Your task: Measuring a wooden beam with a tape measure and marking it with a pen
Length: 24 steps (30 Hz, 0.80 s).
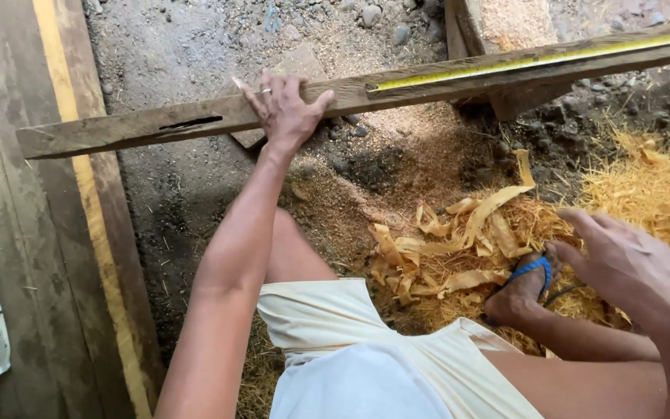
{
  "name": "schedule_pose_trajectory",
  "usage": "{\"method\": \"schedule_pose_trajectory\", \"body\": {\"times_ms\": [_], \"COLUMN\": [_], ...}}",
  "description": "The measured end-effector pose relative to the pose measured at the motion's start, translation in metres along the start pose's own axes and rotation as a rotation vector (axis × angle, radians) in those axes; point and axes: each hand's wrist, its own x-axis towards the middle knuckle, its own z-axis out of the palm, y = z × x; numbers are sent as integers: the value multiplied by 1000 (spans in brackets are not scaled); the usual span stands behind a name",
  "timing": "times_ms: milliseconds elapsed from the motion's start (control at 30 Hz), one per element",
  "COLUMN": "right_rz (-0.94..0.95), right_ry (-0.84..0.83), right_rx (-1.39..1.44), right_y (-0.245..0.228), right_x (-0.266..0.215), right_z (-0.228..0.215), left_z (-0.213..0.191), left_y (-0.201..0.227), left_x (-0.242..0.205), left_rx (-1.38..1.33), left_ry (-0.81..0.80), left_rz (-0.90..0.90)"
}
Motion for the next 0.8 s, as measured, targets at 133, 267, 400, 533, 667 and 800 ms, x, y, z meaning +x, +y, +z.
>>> {"method": "schedule_pose_trajectory", "body": {"times_ms": [133,267,400,533,667,800], "right_rz": [-9,-38,-104,-136,-160,-154], "right_ry": [-6,2,73,136,173,182], "right_rx": [-87,-106,-227,-263,-268,-265], "right_y": [4,6,35,44,43,45], "right_x": [6,8,27,30,28,30], "right_z": [9,13,54,73,74,78], "left_z": [-19,-17,-25,-18,-14,-7], "left_y": [43,56,68,64,49,33], "left_x": [13,27,27,28,28,27], "left_rx": [-71,-4,-58,-59,-161,-61], "left_ry": [-324,-399,-420,-412,-475,-539], "left_rz": [-110,-116,-181,-167,-64,47]}}
